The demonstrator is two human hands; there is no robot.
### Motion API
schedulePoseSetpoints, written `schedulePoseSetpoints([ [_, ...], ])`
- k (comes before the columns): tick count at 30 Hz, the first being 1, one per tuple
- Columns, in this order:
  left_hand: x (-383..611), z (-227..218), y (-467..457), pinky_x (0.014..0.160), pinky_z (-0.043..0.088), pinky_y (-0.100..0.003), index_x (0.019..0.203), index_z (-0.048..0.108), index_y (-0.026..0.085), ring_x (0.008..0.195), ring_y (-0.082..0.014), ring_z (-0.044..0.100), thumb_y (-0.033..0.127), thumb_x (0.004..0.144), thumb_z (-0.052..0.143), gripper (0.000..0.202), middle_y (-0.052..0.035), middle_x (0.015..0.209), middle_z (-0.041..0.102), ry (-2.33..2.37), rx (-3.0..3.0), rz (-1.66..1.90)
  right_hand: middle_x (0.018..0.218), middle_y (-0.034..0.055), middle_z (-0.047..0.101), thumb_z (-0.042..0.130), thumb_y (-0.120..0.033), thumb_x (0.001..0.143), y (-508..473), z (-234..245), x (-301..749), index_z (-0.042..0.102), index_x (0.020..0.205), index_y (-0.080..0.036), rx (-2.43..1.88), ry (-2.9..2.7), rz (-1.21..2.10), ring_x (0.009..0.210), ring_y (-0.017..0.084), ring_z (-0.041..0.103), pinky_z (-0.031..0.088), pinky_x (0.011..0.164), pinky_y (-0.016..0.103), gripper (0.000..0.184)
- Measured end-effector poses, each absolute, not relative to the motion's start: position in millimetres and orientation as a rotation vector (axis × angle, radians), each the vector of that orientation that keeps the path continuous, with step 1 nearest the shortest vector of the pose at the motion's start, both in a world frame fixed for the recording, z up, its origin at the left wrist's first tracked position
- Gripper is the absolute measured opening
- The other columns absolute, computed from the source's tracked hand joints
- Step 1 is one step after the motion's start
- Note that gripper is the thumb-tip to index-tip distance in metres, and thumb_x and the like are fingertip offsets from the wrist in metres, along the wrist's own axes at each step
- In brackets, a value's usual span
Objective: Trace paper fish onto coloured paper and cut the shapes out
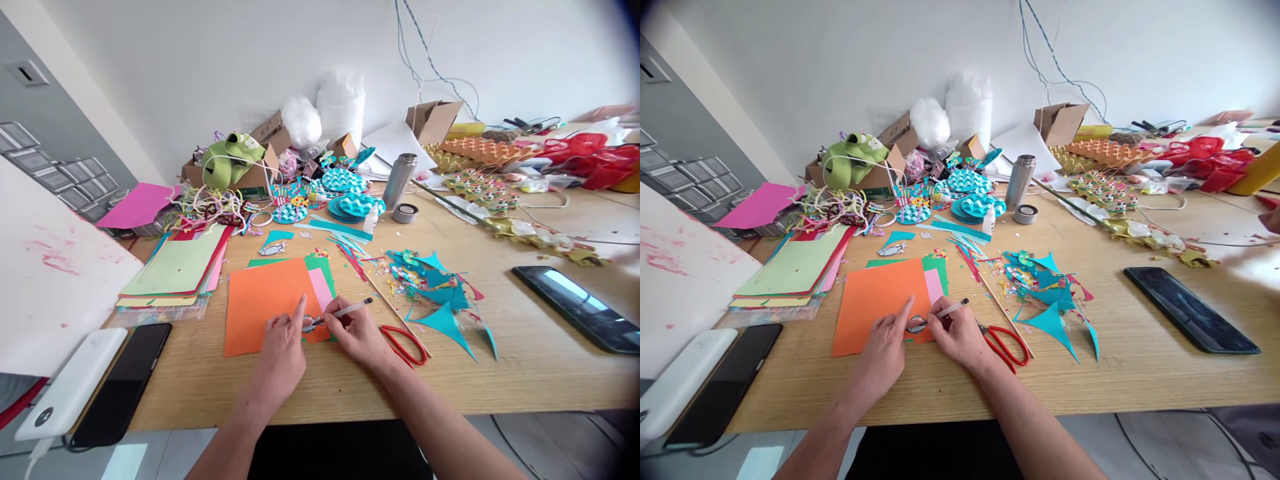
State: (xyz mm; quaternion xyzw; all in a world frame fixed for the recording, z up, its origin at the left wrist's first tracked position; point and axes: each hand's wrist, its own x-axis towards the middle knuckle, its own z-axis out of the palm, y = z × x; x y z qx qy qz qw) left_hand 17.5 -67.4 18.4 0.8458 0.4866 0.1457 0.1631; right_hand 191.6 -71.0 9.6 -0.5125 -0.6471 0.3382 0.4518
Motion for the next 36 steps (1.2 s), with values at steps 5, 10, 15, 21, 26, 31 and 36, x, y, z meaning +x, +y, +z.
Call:
schedulePoseSetpoints([
  [5,13.2,15.6,-64.2,0.095,0.034,-0.042,0.145,0.018,0.016,0.108,-0.0211,0.054,-0.011,0.072,0.033,0.079,-0.008,0.115,0.066,1.358,2.364,0.45,0.059,-0.002,0.054,0.049,-0.024,0.086,-73.8,8.5,186.9,0.057,0.077,-0.018,-1.264,-1.7,0.843,0.048,0.01,0.044,0.033,0.046,0.022,0.014],
  [10,10.6,9.9,-63.2,0.096,0.034,-0.043,0.143,0.02,0.013,0.106,-0.021,0.055,-0.012,0.07,0.032,0.078,-0.009,0.115,0.066,1.339,2.376,0.485,0.063,-0.0009,0.059,0.049,-0.021,0.086,-75.4,7.9,181.8,0.06,0.081,-0.017,-1.192,-1.813,0.729,0.049,0.009,0.046,0.034,0.047,0.021,0.013],
  [15,8.6,4.6,-62.9,0.098,0.034,-0.045,0.141,0.023,0.013,0.107,-0.0211,0.055,-0.012,0.07,0.032,0.076,-0.0085,0.112,0.067,1.324,2.416,0.533,0.064,-0.0002,0.061,0.05,-0.018,0.085,-75.3,7.0,181.3,0.061,0.083,-0.018,-1.174,-1.869,0.638,0.049,0.009,0.046,0.035,0.048,0.022,0.012],
  [21,7.6,3.2,-62.6,0.103,0.031,-0.047,0.138,0.026,0.013,0.111,-0.0205,0.054,-0.011,0.071,0.033,0.072,-0.0088,0.113,0.066,1.318,2.454,0.548,0.068,0.0008,0.063,0.05,-0.019,0.086,-74.8,5.7,181.1,0.061,0.085,-0.019,-1.17,-1.902,0.613,0.051,0.01,0.048,0.036,0.05,0.022,0.012],
  [26,8.0,6.3,-64.3,0.105,0.03,-0.047,0.136,0.029,0.016,0.112,-0.0201,0.054,-0.009,0.073,0.034,0.068,-0.0079,0.115,0.065,1.321,2.453,0.535,0.071,0.0018,0.065,0.05,-0.019,0.087,-74.9,4.6,181.1,0.06,0.086,-0.019,-1.158,-1.922,0.6,0.055,0.011,0.052,0.038,0.053,0.022,0.011],
  [31,8.5,6.8,-64.2,0.106,0.03,-0.048,0.135,0.03,0.016,0.113,-0.0208,0.054,-0.008,0.072,0.034,0.067,-0.0087,0.117,0.065,1.335,2.453,0.516,0.075,0.0028,0.067,0.049,-0.02,0.088,-73.1,3.3,181.2,0.06,0.087,-0.02,-1.146,-1.945,0.598,0.057,0.011,0.054,0.04,0.055,0.023,0.011],
  [36,9.1,7.4,-64.7,0.106,0.029,-0.049,0.135,0.03,0.016,0.113,-0.0213,0.054,-0.008,0.073,0.034,0.067,-0.0087,0.116,0.065,1.34,2.437,0.512,0.071,0.0023,0.064,0.049,-0.019,0.088,-73.1,1.5,181.1,0.059,0.086,-0.02,-1.148,-1.957,0.575,0.058,0.012,0.055,0.041,0.055,0.024,0.01],
])
